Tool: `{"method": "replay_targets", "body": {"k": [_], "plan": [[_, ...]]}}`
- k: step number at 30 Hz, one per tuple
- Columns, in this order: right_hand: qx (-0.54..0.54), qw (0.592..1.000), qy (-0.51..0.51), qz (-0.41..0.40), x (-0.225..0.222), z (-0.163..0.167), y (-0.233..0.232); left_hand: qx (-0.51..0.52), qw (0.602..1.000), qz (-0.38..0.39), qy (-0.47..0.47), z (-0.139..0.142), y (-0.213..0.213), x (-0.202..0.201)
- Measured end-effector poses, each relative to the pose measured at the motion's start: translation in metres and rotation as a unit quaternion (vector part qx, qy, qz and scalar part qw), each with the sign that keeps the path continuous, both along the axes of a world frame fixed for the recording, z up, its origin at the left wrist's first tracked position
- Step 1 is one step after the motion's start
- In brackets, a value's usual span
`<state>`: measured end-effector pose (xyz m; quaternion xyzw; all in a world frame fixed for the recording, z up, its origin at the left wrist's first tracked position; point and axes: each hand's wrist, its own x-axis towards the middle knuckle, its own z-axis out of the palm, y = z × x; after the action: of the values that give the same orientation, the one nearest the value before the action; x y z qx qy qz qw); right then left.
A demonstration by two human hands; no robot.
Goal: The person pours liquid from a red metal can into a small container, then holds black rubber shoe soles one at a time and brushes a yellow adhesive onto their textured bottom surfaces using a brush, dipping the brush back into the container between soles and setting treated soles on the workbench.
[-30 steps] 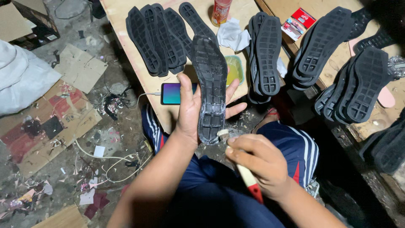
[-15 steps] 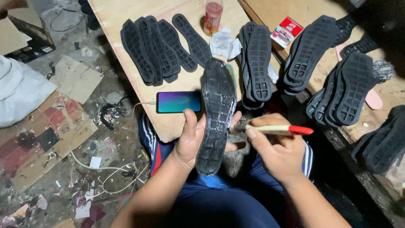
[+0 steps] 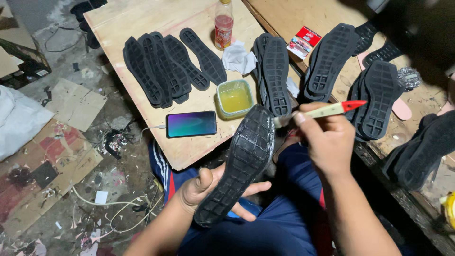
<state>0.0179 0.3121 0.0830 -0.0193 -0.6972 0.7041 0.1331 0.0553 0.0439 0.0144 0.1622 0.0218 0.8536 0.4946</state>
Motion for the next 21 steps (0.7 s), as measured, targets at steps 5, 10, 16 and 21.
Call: {"method": "replay_targets", "body": {"k": [5,10,16,21], "plan": [[-0.049,0.999,0.019,0.006,0.000,0.007,0.007,-0.031,0.999,-0.008,0.010,0.000,-0.005,0.004],[0.054,0.998,0.029,-0.033,-0.002,0.009,0.010,-0.071,0.996,-0.015,0.042,0.005,-0.009,0.006],[-0.143,0.987,0.069,-0.035,-0.003,0.008,0.020,-0.079,0.996,-0.001,0.051,0.013,-0.010,0.006],[-0.244,0.968,0.050,0.041,0.010,-0.007,0.020,-0.082,0.993,0.069,0.045,0.023,-0.004,0.008]]}}
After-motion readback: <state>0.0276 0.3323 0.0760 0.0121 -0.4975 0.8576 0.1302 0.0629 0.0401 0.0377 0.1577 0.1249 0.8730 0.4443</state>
